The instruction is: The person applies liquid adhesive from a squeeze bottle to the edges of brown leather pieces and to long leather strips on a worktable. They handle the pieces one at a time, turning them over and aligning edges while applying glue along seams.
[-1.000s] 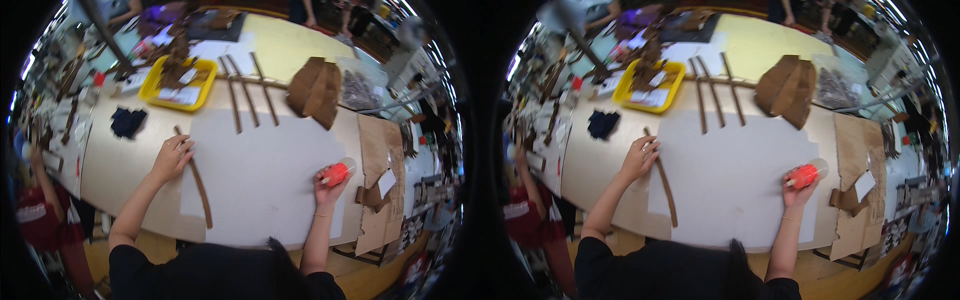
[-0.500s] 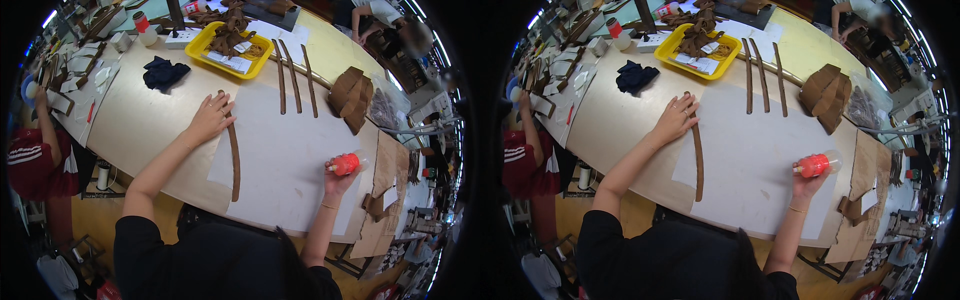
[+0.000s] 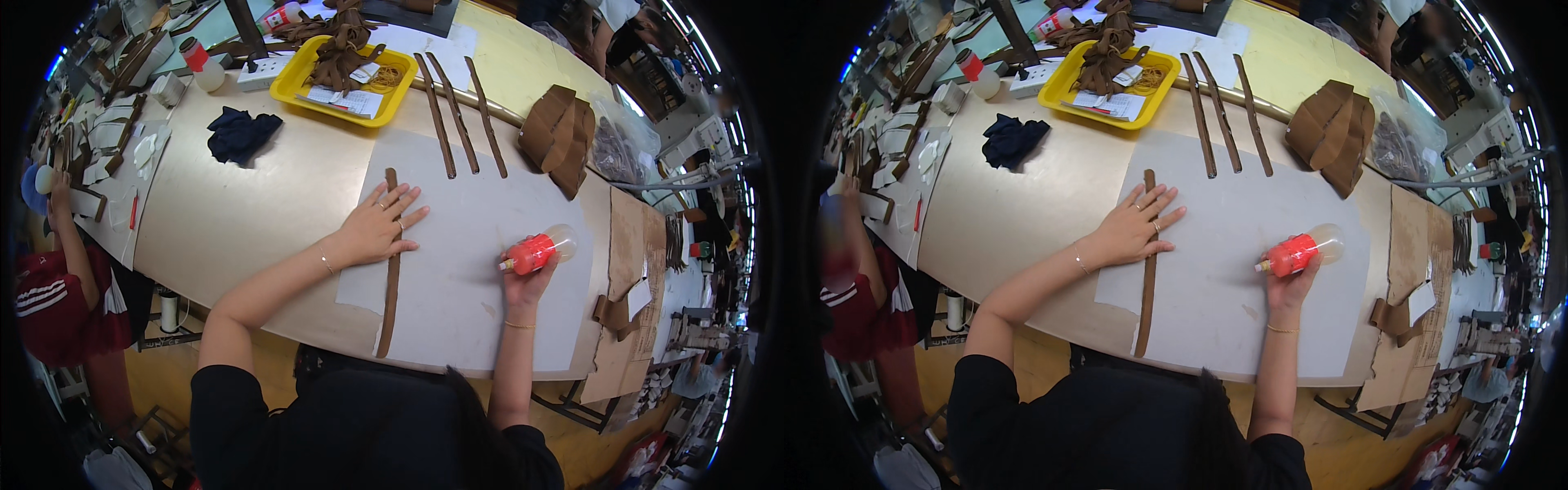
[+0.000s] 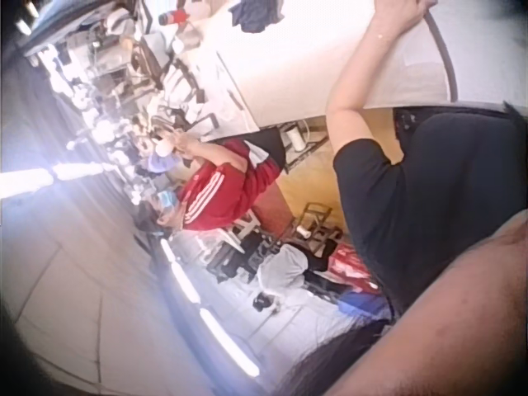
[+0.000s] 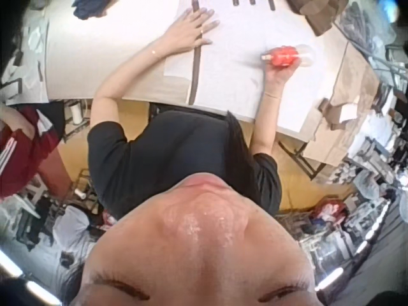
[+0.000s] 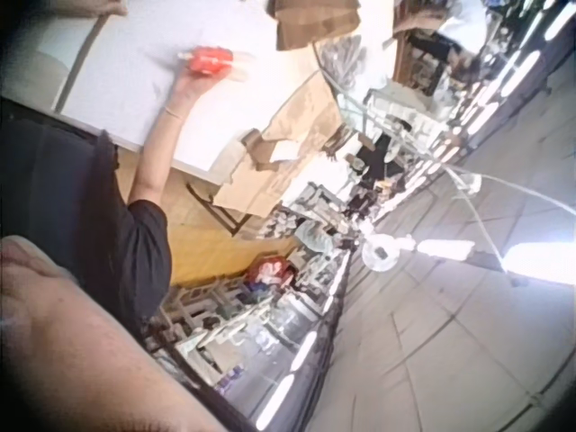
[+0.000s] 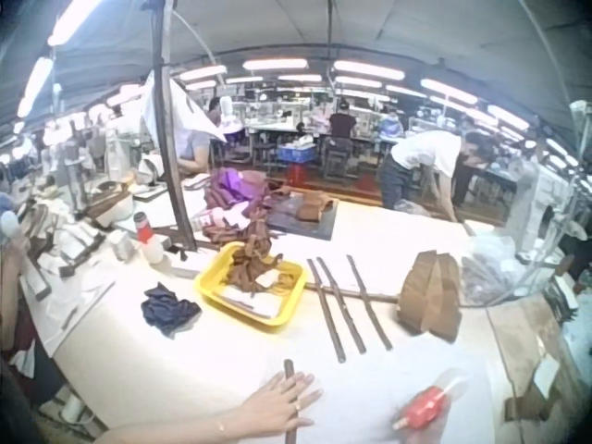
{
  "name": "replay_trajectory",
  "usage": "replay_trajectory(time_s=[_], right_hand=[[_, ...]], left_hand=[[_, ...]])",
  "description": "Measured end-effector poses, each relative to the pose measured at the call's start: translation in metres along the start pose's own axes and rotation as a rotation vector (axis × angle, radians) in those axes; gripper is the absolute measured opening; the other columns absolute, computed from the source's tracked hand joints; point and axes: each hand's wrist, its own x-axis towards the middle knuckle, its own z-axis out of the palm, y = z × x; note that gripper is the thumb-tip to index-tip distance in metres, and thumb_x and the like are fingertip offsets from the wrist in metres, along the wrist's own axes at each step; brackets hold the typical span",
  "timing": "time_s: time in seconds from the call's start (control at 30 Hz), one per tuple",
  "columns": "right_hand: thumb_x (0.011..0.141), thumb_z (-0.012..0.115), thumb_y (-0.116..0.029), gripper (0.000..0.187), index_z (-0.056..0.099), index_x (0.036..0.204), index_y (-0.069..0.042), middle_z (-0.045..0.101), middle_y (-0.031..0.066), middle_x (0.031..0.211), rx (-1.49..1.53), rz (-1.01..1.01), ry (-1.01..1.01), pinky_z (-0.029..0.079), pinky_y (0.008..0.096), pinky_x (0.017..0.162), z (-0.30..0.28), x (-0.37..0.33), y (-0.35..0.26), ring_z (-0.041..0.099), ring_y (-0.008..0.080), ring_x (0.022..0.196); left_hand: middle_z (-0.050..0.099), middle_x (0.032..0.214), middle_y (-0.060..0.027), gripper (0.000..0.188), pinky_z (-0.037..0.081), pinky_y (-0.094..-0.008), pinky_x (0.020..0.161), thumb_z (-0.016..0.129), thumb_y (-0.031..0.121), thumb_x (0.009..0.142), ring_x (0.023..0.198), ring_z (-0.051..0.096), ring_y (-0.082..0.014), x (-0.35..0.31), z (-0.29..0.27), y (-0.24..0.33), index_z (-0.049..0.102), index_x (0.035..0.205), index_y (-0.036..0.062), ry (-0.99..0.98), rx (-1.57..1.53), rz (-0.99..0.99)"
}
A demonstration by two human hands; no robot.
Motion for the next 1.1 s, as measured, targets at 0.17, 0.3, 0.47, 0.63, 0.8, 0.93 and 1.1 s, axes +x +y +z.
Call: replay_trajectory(time_s=[0.17, 0.3, 0.47, 0.63, 0.8, 0.93, 1.1], right_hand=[[0.082, 0.06, -0.06, 0.061, 0.052, 0.111, -0.007, 0.061, 0.0052, 0.097, -0.008, -0.041, 0.044, 0.05, 0.0418, 0.069, 0.011, -0.002, 0.001, 0.059, 0.0216, 0.082], [0.082, 0.06, -0.06, 0.061, 0.051, 0.111, -0.008, 0.061, 0.0055, 0.099, -0.018, -0.03, 0.025, 0.05, 0.0421, 0.069, 0.005, -0.002, 0.0, 0.059, 0.0215, 0.083], [0.083, 0.06, -0.059, 0.06, 0.05, 0.113, -0.008, 0.06, 0.0058, 0.101, -0.065, -0.013, 0.05, 0.051, 0.0425, 0.071, 0.017, -0.001, 0.0, 0.059, 0.021, 0.085], [0.083, 0.06, -0.059, 0.06, 0.05, 0.115, -0.009, 0.059, 0.0058, 0.102, -0.116, 0.019, 0.025, 0.051, 0.0427, 0.072, 0.022, 0.002, 0.003, 0.058, 0.0206, 0.088], [0.084, 0.059, -0.058, 0.059, 0.049, 0.115, -0.009, 0.059, 0.0059, 0.103, -0.13, -0.006, 0.024, 0.051, 0.0422, 0.072, 0.041, 0.015, 0.006, 0.058, 0.0207, 0.088], [0.085, 0.058, -0.058, 0.059, 0.048, 0.116, -0.009, 0.059, 0.0062, 0.103, -0.159, 0.009, -0.044, 0.05, 0.0418, 0.072, 0.059, 0.03, 0.014, 0.058, 0.0207, 0.089], [0.085, 0.058, -0.058, 0.062, 0.047, 0.12, -0.008, 0.056, 0.0071, 0.108, -0.217, 0.059, -0.093, 0.051, 0.0427, 0.074, 0.07, 0.048, 0.035, 0.057, 0.0214, 0.092]], left_hand=[[0.032, 0.148, -0.014, 0.061, 0.023, -0.0485, 0.112, 0.052, 0.047, 0.09, 0.137, 0.03, -0.0301, 0.015, 0.0, 0.007, 0.041, 0.14, 0.0131, 0.05, -0.116, 0.038], [0.046, 0.137, -0.0121, 0.05, 0.031, -0.0449, 0.107, 0.057, 0.042, 0.09, 0.128, 0.041, -0.0274, 0.006, -0.016, -0.017, 0.055, 0.124, 0.0064, 0.07, -0.166, 0.024], [0.042, 0.142, -0.0097, 0.052, 0.026, -0.0456, 0.111, 0.056, 0.041, 0.09, 0.133, 0.037, -0.0258, 0.01, -0.011, -0.031, 0.049, 0.133, 0.0123, 0.007, -0.058, 0.038], [0.04, 0.144, -0.0097, 0.052, 0.022, -0.0457, 0.113, 0.05, 0.044, 0.092, 0.136, 0.033, -0.0244, 0.039, -0.001, -0.057, 0.047, 0.135, 0.0141, 0.057, 0.043, -0.039], [0.041, 0.144, -0.0116, 0.055, 0.023, -0.0458, 0.112, 0.051, 0.045, 0.092, 0.136, 0.033, -0.0249, 0.048, -0.002, -0.067, 0.047, 0.135, 0.0109, 0.076, -0.021, -0.059], [0.041, 0.143, -0.0118, 0.056, 0.026, -0.0454, 0.11, 0.052, 0.045, 0.091, 0.135, 0.034, -0.0262, 0.038, 0.001, -0.064, 0.048, 0.134, 0.0105, 0.105, 0.031, -0.047], [0.041, 0.143, -0.0107, 0.055, 0.028, -0.0446, 0.109, 0.055, 0.046, 0.089, 0.133, 0.035, -0.0264, 0.018, -0.005, -0.047, 0.05, 0.132, 0.0111, 0.109, -0.006, -0.095]])
